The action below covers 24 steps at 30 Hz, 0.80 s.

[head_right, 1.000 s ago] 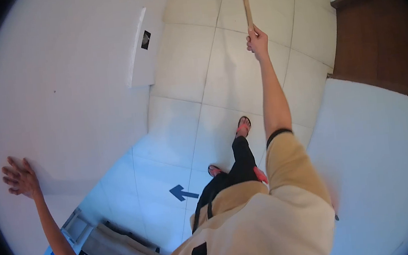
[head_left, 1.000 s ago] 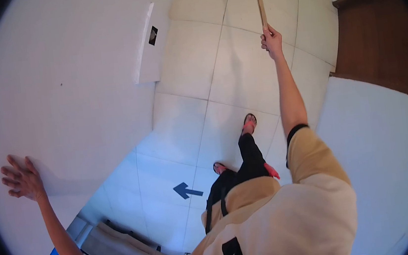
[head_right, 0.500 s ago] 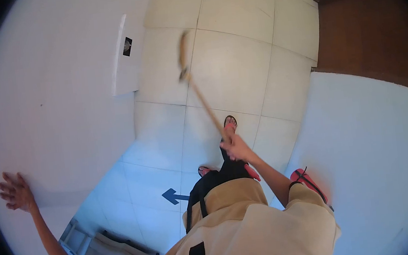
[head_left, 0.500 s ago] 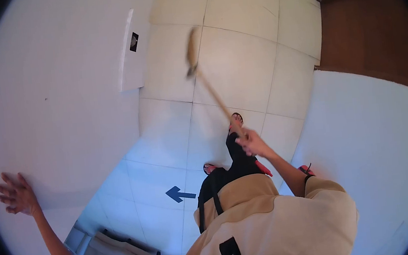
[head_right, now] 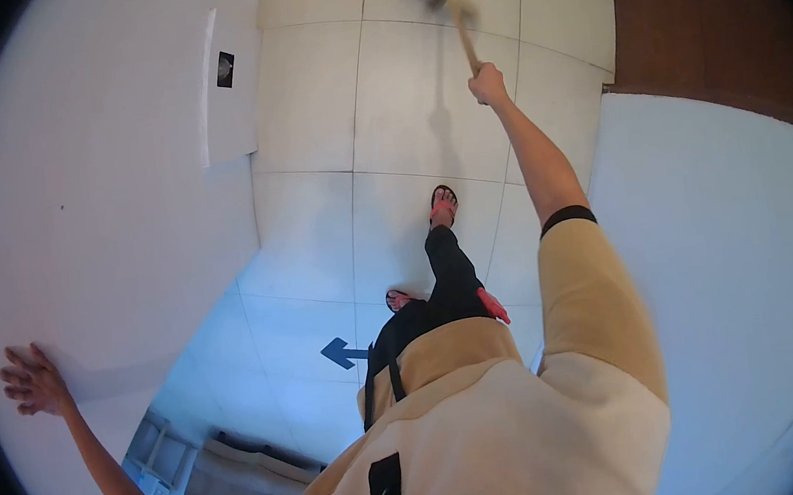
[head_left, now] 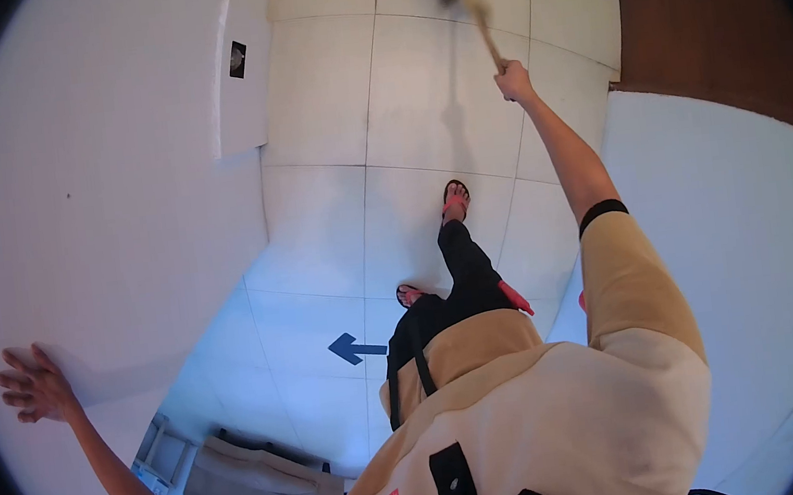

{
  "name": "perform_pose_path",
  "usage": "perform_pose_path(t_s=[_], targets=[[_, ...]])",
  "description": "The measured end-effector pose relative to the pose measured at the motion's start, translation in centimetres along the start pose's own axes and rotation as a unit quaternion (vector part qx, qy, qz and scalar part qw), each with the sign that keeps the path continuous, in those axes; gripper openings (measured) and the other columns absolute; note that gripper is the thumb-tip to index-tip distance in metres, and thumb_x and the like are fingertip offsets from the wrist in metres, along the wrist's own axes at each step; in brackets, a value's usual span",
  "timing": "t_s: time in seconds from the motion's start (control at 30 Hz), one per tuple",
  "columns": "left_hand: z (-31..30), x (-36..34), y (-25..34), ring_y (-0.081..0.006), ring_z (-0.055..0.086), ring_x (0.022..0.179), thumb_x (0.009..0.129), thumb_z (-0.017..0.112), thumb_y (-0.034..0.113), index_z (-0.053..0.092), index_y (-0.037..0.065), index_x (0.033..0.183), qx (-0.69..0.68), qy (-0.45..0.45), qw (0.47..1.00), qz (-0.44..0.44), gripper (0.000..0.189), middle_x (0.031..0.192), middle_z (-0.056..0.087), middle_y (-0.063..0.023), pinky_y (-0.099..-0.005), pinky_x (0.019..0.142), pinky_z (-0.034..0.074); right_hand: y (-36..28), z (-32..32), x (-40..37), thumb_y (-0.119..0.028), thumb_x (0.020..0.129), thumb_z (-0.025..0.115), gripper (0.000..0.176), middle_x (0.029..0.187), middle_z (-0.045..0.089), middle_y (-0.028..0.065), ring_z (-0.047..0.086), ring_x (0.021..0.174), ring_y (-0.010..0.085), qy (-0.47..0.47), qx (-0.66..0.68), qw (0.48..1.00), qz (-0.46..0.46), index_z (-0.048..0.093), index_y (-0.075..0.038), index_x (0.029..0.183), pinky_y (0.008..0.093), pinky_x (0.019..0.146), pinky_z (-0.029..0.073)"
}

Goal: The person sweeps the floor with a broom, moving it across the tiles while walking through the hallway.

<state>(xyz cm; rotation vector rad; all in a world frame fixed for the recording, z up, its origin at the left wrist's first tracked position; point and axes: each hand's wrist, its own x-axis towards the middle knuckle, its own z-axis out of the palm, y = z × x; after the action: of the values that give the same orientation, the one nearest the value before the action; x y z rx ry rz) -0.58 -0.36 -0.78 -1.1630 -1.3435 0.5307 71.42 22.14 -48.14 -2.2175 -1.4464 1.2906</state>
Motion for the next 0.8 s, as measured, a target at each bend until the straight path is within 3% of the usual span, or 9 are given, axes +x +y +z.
perform_pose_path(t_s=[0.07,0.13,0.33,0.4,0.53,0.63,0.67,0.7,0.8], targets=[[0.4,0.2,-0.1,-0.0335,0.018,0.116,0.076,0.024,0.062,0.02,0.025,0.129,-0.046,0.009,0.999,-0.005,0.065,0.135,0.008,-0.0122,-0.0523,0.081,0.019,-1.8,0.0,-1.7,-0.006,0.072,0.048,0.028,0.045,0.039,0.0016,0.038,0.031,0.0123,0.075,0.1,0.992,-0.023,0.048,-0.003,0.1,0.0249,0.03,0.033],[-0.9,0.6,0.4,-0.0345,0.015,0.118,0.076,0.023,0.062,0.02,0.025,0.13,-0.084,-0.004,0.996,-0.015,0.065,0.135,0.007,-0.0132,-0.0532,0.083,0.014,-1.5,-1.1,-7.6,-0.007,0.074,0.048,0.041,0.046,0.038,-0.0003,0.038,0.033,0.0098,0.016,0.206,0.978,-0.029,0.039,-0.004,0.114,0.0233,0.03,0.032],[0.6,-0.3,-0.2,-0.0357,0.014,0.118,0.076,0.022,0.063,0.019,0.022,0.13,-0.049,-0.015,0.999,-0.013,0.068,0.135,0.008,-0.0161,-0.0538,0.084,0.011,-0.2,-0.8,-26.7,-0.013,0.073,0.057,0.04,0.047,0.043,-0.0012,0.04,0.036,0.007,-0.348,0.167,0.916,0.106,0.047,-0.008,0.112,0.0219,0.032,0.03],[0.6,-0.2,-0.3,-0.0362,0.016,0.117,0.075,0.023,0.063,0.019,0.021,0.13,-0.03,-0.014,0.999,-0.008,0.069,0.134,0.009,-0.0165,-0.0537,0.083,0.012,2.1,3.7,-29.3,-0.009,0.073,0.057,0.045,0.051,0.041,-0.002,0.034,0.036,0.0051,-0.452,0.256,0.837,0.171,0.044,-0.006,0.116,0.0194,0.032,0.027],[1.0,-0.4,-0.7,-0.0361,0.023,0.112,0.075,0.027,0.062,0.024,0.021,0.129,-0.04,-0.002,0.999,0.0,0.067,0.133,0.014,-0.0162,-0.0528,0.079,0.019,8.5,17.3,-29.3,-0.004,0.072,0.054,0.034,0.053,0.045,0.0006,0.041,0.041,0.007,-0.575,0.152,0.781,0.191,0.05,-0.004,0.106,0.0206,0.034,0.032],[0.7,-0.2,-0.4,-0.0349,0.026,0.109,0.075,0.028,0.062,0.026,0.024,0.127,-0.032,0.001,0.999,-0.006,0.065,0.132,0.016,-0.0157,-0.0518,0.076,0.022,11.3,20.4,-25.0,-0.005,0.071,0.054,0.028,0.057,0.051,0.0052,0.048,0.045,0.0116,-0.543,-0.004,0.83,0.131,0.054,-0.003,0.098,0.0245,0.037,0.038],[0.6,0.0,-0.2,-0.0344,0.027,0.109,0.075,0.028,0.062,0.027,0.025,0.127,-0.021,0.0,1.0,-0.009,0.064,0.132,0.016,-0.0155,-0.0514,0.075,0.023,11.5,19.3,-22.6,-0.008,0.067,0.055,0.029,0.058,0.053,0.0061,0.049,0.045,0.0126,-0.454,-0.038,0.882,0.121,0.056,-0.004,0.096,0.0261,0.037,0.04],[0.6,0.0,-0.1,-0.0326,0.029,0.106,0.075,0.027,0.063,0.029,0.027,0.126,-0.017,0.008,1.0,-0.009,0.062,0.131,0.017,-0.0148,-0.0499,0.074,0.024,11.8,16.5,-19.7,-0.01,0.064,0.055,0.031,0.06,0.055,0.007,0.05,0.045,0.0135,-0.361,-0.073,0.923,0.111,0.058,-0.005,0.094,0.0277,0.038,0.042],[0.4,0.0,-0.4,-0.0314,0.031,0.104,0.075,0.028,0.062,0.029,0.026,0.126,0.033,-0.001,0.999,-0.008,0.062,0.131,0.019,-0.0132,-0.0486,0.073,0.026,6.1,1.4,-9.1,-0.012,0.059,0.055,0.024,0.064,0.056,0.0124,0.055,0.052,0.0218,-0.342,-0.119,0.932,0.03,0.061,-0.001,0.08,0.0348,0.044,0.047]])
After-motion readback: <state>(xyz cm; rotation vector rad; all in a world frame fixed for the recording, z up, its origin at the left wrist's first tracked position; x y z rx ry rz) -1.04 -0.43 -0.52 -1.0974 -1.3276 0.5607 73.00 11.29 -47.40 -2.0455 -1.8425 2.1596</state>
